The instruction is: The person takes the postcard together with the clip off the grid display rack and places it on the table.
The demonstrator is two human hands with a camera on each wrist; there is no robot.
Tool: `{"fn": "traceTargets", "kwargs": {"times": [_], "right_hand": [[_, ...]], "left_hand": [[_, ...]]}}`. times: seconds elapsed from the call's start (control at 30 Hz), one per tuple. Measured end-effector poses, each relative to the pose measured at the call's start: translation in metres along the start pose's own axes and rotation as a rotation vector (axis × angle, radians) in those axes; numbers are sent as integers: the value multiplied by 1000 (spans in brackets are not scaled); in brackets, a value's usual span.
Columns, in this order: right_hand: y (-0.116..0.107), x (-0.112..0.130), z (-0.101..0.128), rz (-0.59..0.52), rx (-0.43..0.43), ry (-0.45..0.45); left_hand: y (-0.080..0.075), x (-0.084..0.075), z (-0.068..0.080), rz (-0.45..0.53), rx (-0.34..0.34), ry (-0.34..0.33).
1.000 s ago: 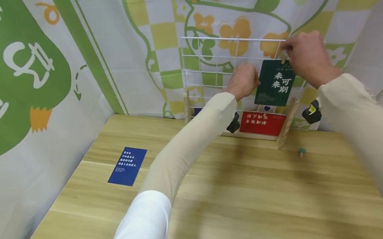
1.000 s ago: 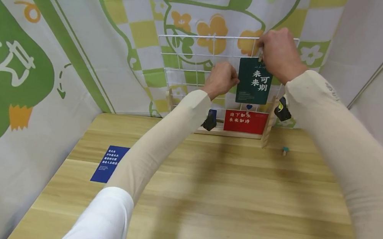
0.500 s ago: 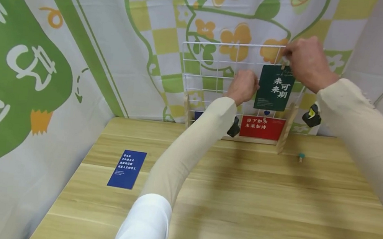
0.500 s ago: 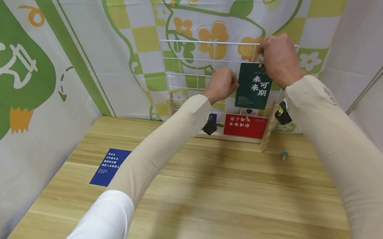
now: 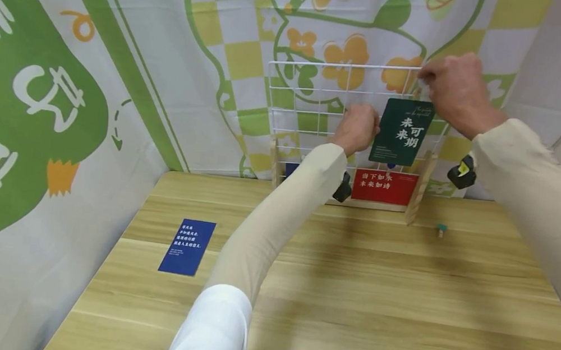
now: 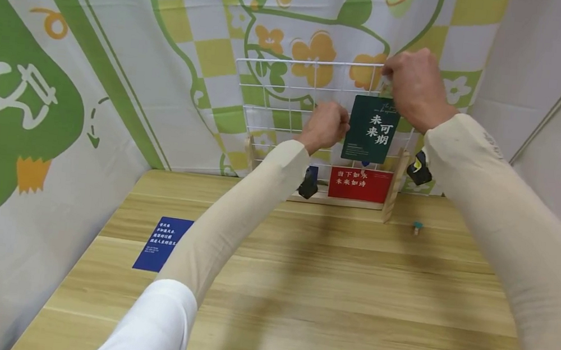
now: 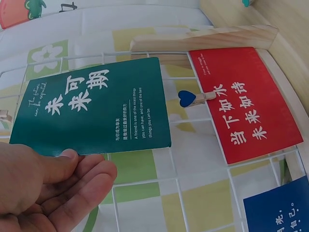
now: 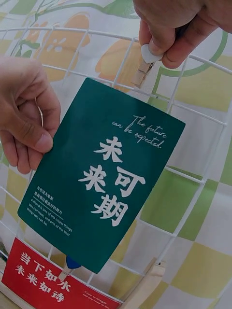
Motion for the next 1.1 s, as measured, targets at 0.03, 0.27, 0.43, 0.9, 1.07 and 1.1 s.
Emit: {"fn": "traceTargets", "kwargs": {"times": [0.03,0.27,0.43,0.9,1.07,1.1], "right_hand": [[-1,-1,0,3,4,4],[0,-7,2,1,-12,-29],[3,-13,6,-25,-2,-14],[10,-33,13,-27,-8,-22],[14,-43,17,-5,-6,-26],[15,-44,18,1,-1,-27]], "left_hand": [[0,1,0,-6,-2,20],[5,18,7,9,17,102],[12,32,11,10,29,105],[23,68,31,74,67,58],[29,83,40,132,91,41],[30,86,42,139,95,35]]}}
Point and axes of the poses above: each hand's wrist, its own z-axis away from the middle knuckle, its own y-axis out of the palm, x = y × z, the point moved 1 cm from there along -z, towards the middle knuckle, and after that the axes turned 7 degrees about x, right-handed, at the moved point
